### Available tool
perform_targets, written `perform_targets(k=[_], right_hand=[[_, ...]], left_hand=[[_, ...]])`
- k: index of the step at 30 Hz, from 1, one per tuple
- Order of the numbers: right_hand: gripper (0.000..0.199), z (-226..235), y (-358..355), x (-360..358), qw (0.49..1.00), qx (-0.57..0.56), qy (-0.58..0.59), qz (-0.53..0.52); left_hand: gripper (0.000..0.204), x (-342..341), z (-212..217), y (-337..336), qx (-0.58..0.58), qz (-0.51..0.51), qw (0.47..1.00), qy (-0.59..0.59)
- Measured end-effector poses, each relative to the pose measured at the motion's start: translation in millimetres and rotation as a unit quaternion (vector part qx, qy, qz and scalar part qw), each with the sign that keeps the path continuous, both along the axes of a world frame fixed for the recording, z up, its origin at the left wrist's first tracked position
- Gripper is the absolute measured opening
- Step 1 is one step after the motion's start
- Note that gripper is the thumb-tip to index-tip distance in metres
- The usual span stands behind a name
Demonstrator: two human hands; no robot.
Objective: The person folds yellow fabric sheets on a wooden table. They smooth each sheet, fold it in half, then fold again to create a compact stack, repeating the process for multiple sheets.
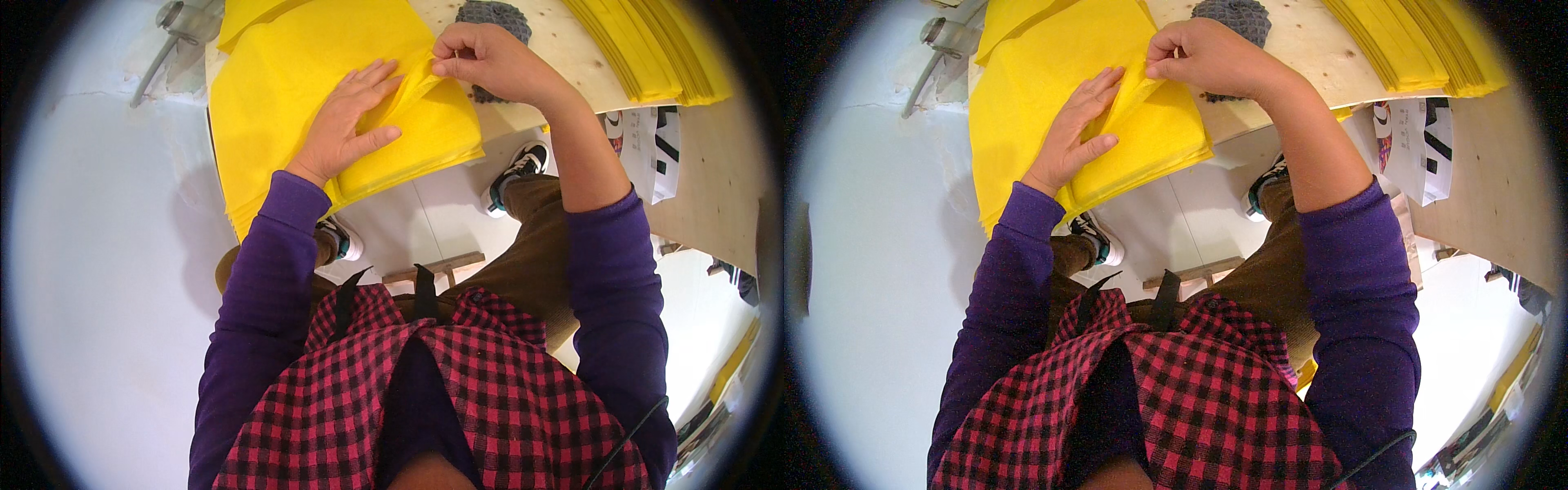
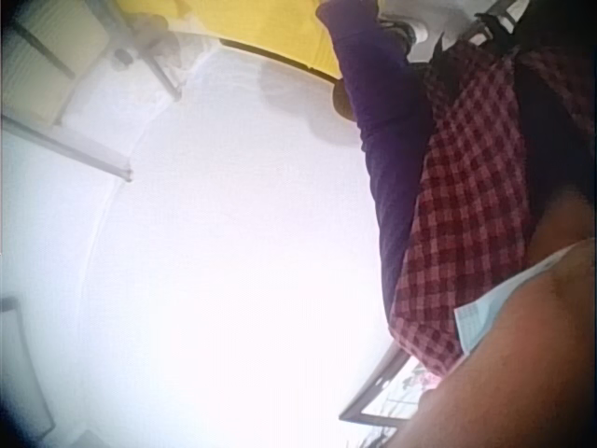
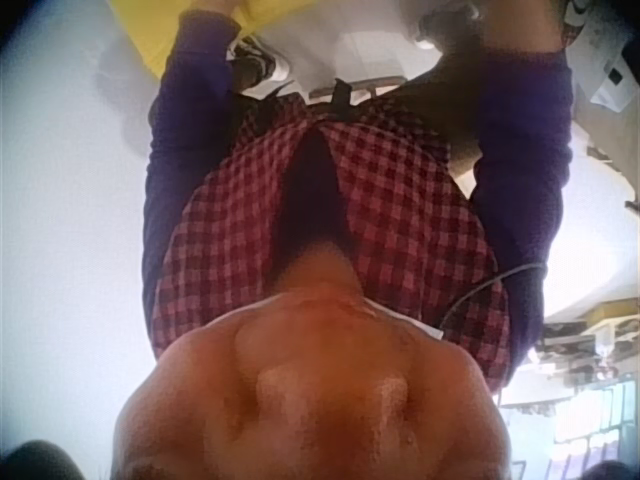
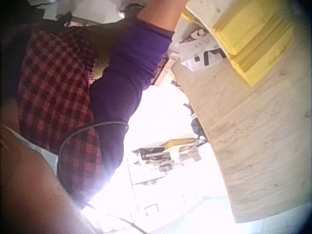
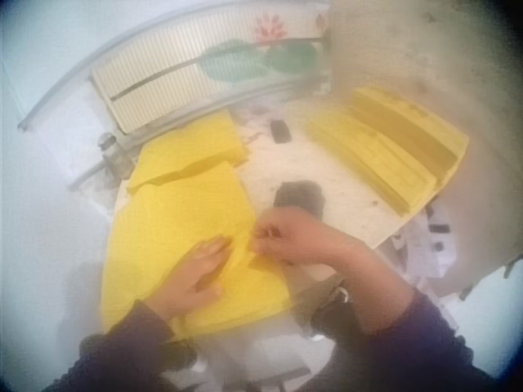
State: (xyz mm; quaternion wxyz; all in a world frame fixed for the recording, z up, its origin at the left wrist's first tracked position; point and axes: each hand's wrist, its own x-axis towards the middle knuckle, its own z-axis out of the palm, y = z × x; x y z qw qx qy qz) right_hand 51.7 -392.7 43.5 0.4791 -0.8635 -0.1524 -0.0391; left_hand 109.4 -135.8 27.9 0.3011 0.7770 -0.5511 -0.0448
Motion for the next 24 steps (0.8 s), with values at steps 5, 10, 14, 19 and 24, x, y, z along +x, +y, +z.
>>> perform_targets(k=[5,10,14,19,24], right_hand=[[0.013,-1,2,-1,0.996,0.003,-0.073,-0.052],[0.01,0,-18,-11,0.996,0.001,0.079,0.03],[0.014,-11,-16,-13,0.984,-0.022,0.149,0.095],[0.009,-15,-9,-12,0.984,0.012,0.158,0.079],[0.011,-15,-11,-12,0.992,-0.019,0.124,0.03]], left_hand=[[0.059,1,-4,0,-0.016,0.018,0.998,0.061],[0.056,1,-7,2,-0.022,0.021,0.996,0.089],[0.056,2,-9,3,-0.016,0.027,0.997,0.075],[0.058,2,-9,3,-0.01,0.027,0.998,0.061],[0.059,1,-8,3,-0.013,0.03,0.997,0.063]])
